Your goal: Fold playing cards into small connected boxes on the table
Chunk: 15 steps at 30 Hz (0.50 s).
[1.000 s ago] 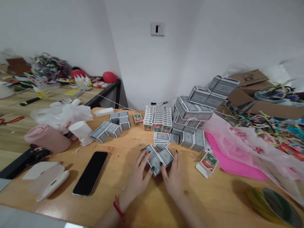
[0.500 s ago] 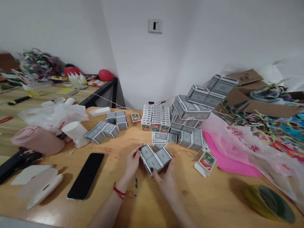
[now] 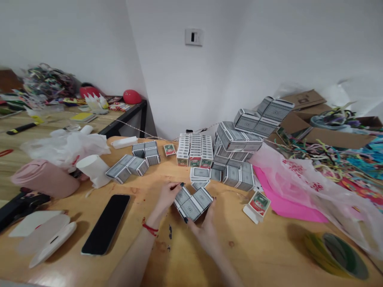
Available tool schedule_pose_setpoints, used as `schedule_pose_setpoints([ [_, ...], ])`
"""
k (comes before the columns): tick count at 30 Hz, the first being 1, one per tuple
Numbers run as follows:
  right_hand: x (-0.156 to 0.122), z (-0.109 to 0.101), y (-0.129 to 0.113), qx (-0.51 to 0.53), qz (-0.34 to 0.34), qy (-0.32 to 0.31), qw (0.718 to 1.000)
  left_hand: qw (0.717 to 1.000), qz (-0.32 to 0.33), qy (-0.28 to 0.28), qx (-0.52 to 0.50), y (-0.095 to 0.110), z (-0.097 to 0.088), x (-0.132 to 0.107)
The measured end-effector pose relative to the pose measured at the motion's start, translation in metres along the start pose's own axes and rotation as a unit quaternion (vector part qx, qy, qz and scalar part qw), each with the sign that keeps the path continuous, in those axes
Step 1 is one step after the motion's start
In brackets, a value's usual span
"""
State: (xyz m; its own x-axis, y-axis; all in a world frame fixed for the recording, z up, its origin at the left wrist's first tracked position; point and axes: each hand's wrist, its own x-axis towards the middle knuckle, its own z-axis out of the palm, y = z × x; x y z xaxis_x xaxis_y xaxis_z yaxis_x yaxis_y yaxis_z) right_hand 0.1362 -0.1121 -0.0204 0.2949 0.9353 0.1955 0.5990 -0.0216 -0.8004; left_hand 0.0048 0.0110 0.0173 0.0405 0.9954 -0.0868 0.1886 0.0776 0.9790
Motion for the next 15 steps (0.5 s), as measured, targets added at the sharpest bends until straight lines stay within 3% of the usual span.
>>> schedule_pose_setpoints([
  [3,0.000,-0.003,-0.004,0.056,0.055,-0.038,0.996,1.000,-0.009,-0.009,-0.011,-0.001,0.003,0.001],
  [7,0.004,-0.009,0.001,0.072,0.050,-0.029,0.996,1.000,-0.018,0.009,-0.018,-0.003,0.005,-0.005],
  [10,0.018,-0.017,0.008,0.118,0.049,-0.020,0.992,0.997,-0.020,0.062,-0.041,-0.009,0.007,-0.015],
  [12,0.031,-0.023,0.010,0.165,0.081,0.026,0.983,0.988,-0.011,0.121,-0.097,-0.014,0.009,-0.024],
  [15,0.050,-0.030,0.009,0.205,0.101,0.031,0.973,0.983,0.021,0.149,-0.105,-0.022,0.011,-0.037],
])
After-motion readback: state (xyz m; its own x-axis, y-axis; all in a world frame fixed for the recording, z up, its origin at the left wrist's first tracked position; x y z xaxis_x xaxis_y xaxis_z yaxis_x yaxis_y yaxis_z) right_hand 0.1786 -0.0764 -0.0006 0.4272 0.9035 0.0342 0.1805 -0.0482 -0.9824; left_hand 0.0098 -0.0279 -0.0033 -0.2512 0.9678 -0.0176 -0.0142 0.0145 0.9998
